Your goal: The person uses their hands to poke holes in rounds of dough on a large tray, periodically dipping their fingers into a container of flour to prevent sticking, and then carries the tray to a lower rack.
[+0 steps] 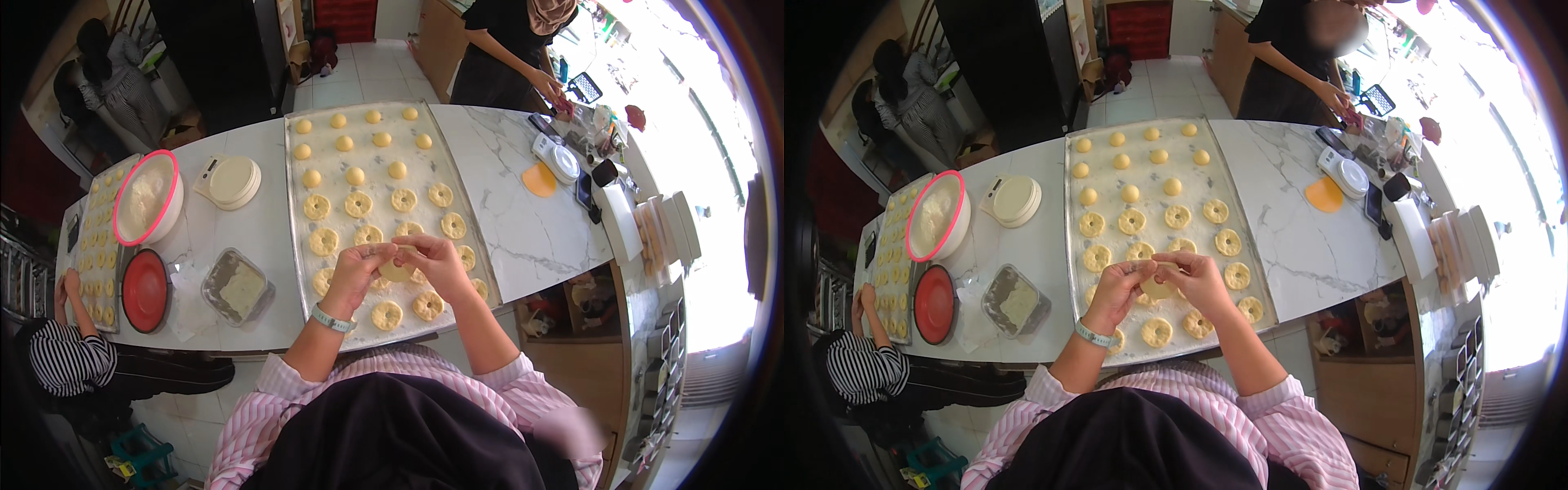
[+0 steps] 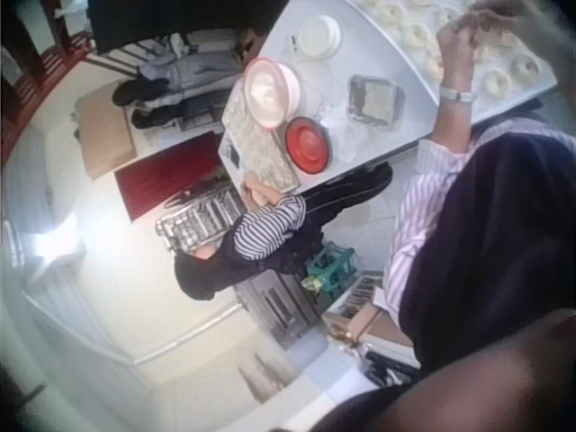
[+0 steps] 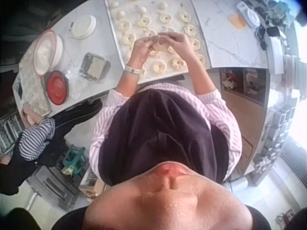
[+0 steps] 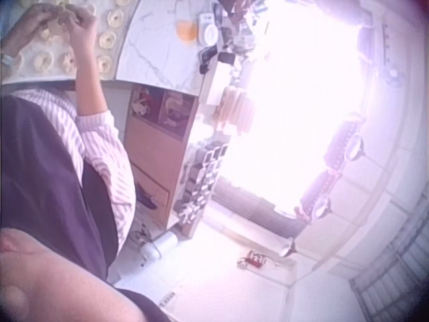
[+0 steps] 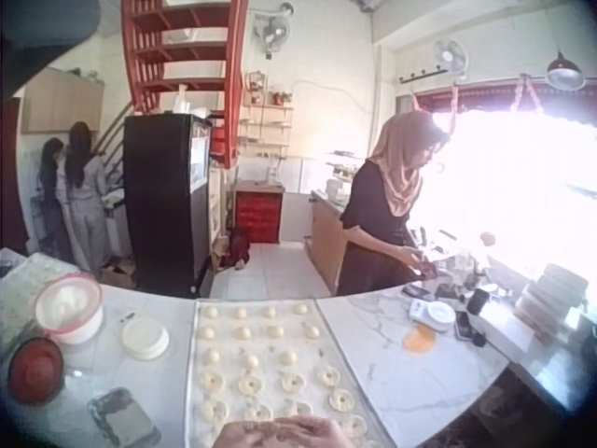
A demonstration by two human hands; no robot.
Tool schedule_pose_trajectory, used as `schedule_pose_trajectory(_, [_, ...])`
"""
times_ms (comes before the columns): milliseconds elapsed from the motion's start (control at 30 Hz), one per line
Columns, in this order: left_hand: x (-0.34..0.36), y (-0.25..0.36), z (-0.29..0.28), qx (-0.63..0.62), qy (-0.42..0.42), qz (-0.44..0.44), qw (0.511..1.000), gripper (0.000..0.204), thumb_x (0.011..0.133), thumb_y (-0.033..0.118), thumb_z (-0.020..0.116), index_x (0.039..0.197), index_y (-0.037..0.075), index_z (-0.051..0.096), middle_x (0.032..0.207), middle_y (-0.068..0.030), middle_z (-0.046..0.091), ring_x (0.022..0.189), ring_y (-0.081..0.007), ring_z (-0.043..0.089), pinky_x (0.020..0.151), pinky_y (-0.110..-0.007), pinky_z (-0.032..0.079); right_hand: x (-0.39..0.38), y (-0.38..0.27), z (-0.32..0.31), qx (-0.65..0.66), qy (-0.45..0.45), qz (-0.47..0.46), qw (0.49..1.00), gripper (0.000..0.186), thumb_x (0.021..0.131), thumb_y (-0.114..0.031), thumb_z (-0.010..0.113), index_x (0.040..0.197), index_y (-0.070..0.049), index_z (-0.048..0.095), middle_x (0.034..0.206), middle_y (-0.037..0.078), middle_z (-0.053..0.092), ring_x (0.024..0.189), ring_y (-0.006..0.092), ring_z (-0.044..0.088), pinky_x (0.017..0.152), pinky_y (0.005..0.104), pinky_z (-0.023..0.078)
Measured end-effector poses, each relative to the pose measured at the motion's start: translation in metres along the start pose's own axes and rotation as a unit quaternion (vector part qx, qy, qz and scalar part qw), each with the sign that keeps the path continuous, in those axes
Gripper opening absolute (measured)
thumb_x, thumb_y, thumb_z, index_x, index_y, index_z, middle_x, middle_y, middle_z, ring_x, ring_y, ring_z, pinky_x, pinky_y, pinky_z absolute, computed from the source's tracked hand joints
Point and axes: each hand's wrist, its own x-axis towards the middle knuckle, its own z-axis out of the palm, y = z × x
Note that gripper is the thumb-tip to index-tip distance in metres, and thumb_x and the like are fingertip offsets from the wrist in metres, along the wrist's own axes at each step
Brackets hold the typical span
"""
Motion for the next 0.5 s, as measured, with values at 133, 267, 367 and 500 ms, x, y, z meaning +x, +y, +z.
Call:
schedule_pose_trajectory(133, [0.001, -0.0013, 0.0003, -0.028, 0.039, 0.021, 0.999, 0.018, 0.083, 0.012, 0.065, 0.093, -0.004, 0.064, 0.083, -0.0081, 0.065, 0.075, -0.0135, 0.062, 0.069, -0.024, 0.049, -0.0011, 0.0056, -0.0095, 0.003, 0.044, 0.014, 0.999, 0.025, 0.082, -0.006, 0.063, 0.106, 0.003, 0.062, 0.088, 0.005, 0.065, 0.081, 0.009, 0.06, 0.073, 0.022, 0.047])
schedule_pose_trajectory(267, [0.0022, -0.0054, -0.0036, -0.004, 0.015, 0.007, 1.0, 0.019, 0.084, 0.013, 0.064, 0.093, -0.004, 0.064, 0.083, -0.008, 0.065, 0.076, -0.0131, 0.062, 0.069, -0.024, 0.049, -0.0015, 0.0042, -0.0059, -0.002, 0.013, 0.016, 1.0, 0.027, 0.082, -0.008, 0.064, 0.107, 0.003, 0.062, 0.088, 0.005, 0.065, 0.081, 0.0086, 0.059, 0.073, 0.0221, 0.046])
schedule_pose_trajectory(367, [0.0035, -0.0015, -0.0014, -0.012, 0.041, 0.018, 0.999, 0.019, 0.084, 0.014, 0.064, 0.093, -0.004, 0.064, 0.083, -0.0074, 0.065, 0.076, -0.0127, 0.062, 0.069, -0.024, 0.049, -0.0004, 0.0092, -0.0112, -0.01, 0.029, 0.006, 1.0, 0.027, 0.083, -0.009, 0.064, 0.107, 0.002, 0.062, 0.087, 0.005, 0.065, 0.08, 0.0084, 0.059, 0.073, 0.0222, 0.046])
schedule_pose_trajectory(500, [0.0039, 0.0005, -0.0006, 0.026, 0.001, -0.031, 0.999, 0.021, 0.084, 0.015, 0.065, 0.093, -0.004, 0.064, 0.084, -0.0073, 0.065, 0.076, -0.0126, 0.062, 0.069, -0.024, 0.049, -0.0007, 0.0057, -0.0051, -0.014, 0.027, 0.005, 1.0, 0.024, 0.083, -0.007, 0.063, 0.105, 0.003, 0.063, 0.087, 0.005, 0.065, 0.079, 0.0087, 0.059, 0.072, 0.0219, 0.047])
